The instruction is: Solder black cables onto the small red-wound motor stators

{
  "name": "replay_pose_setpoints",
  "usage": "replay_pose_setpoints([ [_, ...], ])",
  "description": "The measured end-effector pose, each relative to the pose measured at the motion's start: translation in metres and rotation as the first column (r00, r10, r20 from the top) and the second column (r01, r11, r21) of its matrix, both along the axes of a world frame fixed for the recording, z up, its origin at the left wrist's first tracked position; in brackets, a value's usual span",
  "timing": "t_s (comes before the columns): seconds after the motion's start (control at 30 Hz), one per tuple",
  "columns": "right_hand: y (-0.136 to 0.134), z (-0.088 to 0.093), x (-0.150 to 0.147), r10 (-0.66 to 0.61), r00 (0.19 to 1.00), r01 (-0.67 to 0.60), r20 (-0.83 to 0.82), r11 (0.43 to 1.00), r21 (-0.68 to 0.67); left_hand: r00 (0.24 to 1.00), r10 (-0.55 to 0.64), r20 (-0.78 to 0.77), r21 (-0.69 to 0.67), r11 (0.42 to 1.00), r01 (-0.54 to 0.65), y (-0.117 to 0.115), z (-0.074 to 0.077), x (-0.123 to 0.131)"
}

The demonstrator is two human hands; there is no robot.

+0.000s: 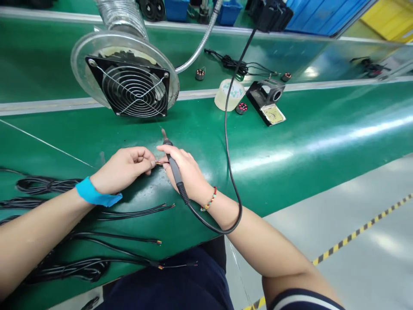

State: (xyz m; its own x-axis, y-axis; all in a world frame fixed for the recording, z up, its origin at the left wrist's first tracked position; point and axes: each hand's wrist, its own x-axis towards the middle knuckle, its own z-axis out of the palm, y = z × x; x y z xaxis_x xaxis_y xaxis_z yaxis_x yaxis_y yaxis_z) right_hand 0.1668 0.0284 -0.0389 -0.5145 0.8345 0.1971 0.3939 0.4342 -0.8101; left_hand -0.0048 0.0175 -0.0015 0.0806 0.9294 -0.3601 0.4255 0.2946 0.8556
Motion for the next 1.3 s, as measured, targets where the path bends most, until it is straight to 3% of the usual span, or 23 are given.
replay_pose_setpoints([
  [0.17, 0.0009, -0.0016, -0.0001, -0.036, 0.999, 0.036, -0.014, 0.999, -0.010, 0.997, -0.060, 0.058, 0.055, 0.997, 0.056, -0.0044, -0.0024, -0.0016],
  [0.33, -0.0018, -0.0020, 0.0017, -0.103, 0.992, 0.112, -0.066, 0.982, 0.153, 0.989, -0.042, 0.142, 0.105, 0.994, 0.027, -0.0071, -0.0070, -0.0021],
  [0.43, -0.0043, -0.0007, 0.0017, -0.072, 0.994, 0.087, -0.080, 0.974, 0.211, 0.990, -0.069, 0.126, 0.117, 0.992, 0.054, -0.0071, -0.0088, -0.0028],
  [0.63, -0.0049, -0.0025, 0.0010, -0.029, 0.990, 0.046, -0.139, 0.992, 0.118, 0.992, -0.100, 0.079, 0.147, 0.985, 0.088, -0.0062, -0.0091, -0.0040],
  [0.83, -0.0030, -0.0030, 0.0002, 0.003, 0.975, 0.008, -0.221, 0.999, 0.049, 0.982, -0.131, 0.133, 0.132, 0.985, 0.113, -0.0072, -0.0066, -0.0061],
  [1.17, -0.0041, 0.0023, -0.0007, 0.009, 0.964, -0.014, -0.266, 1.000, -0.018, 0.966, -0.219, -0.133, 0.291, 0.923, 0.250, -0.0096, -0.0034, -0.0076],
  [1.3, -0.0045, 0.0035, 0.0001, -0.053, 0.973, 0.057, -0.224, 0.998, 0.009, 0.964, -0.196, -0.177, 0.302, 0.922, 0.243, -0.0083, -0.0041, -0.0063],
])
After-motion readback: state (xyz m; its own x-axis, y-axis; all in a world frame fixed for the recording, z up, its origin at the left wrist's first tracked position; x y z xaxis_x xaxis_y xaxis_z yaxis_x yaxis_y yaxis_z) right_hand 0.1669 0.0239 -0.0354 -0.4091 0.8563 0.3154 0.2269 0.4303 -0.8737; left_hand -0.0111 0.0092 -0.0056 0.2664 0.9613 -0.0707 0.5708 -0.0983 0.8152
